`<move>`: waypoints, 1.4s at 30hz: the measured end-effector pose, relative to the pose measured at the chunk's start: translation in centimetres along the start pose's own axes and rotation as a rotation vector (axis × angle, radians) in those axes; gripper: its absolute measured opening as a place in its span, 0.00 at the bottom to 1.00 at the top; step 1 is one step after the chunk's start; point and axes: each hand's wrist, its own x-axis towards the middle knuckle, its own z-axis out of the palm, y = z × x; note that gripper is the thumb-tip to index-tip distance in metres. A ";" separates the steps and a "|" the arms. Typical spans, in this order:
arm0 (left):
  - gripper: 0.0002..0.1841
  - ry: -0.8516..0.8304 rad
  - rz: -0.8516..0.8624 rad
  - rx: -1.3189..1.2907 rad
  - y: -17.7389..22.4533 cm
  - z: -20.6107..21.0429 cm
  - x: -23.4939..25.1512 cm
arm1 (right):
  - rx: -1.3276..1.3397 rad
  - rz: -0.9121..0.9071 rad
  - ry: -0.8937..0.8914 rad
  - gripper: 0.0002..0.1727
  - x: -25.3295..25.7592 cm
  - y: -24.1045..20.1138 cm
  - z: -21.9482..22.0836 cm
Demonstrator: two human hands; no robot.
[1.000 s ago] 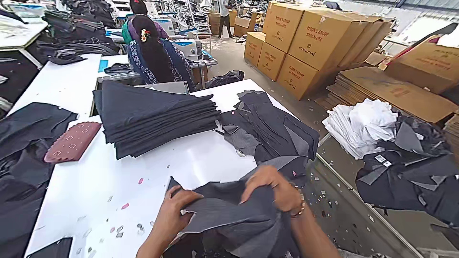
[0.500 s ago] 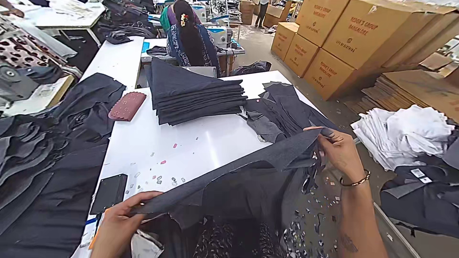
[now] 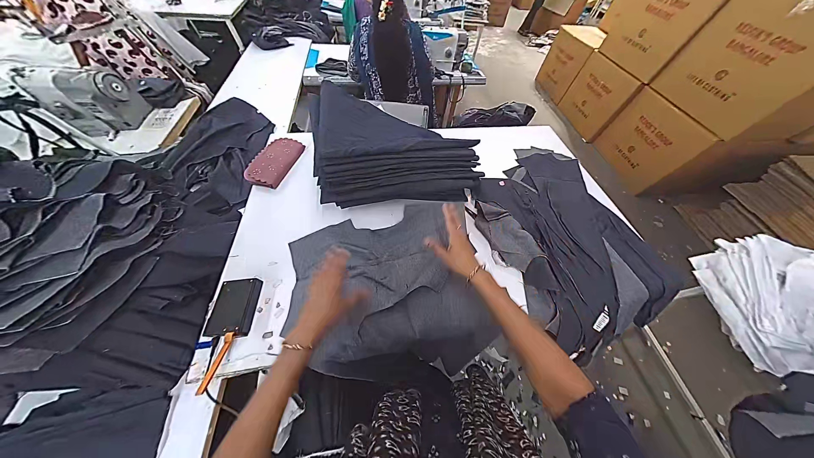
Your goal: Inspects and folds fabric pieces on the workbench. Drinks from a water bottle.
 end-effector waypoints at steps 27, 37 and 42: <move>0.18 -0.362 -0.520 0.076 -1.2 -1.2 13.5 | -0.376 -0.085 -0.322 0.12 3.6 6.0 4.3; 0.35 0.120 0.037 0.250 -1.8 7.8 -1.8 | -0.512 -0.347 -0.018 0.29 7.8 9.0 6.5; 0.41 -0.053 -0.180 0.106 -5.5 4.5 2.2 | -0.432 -0.219 -0.092 0.22 6.2 7.0 6.6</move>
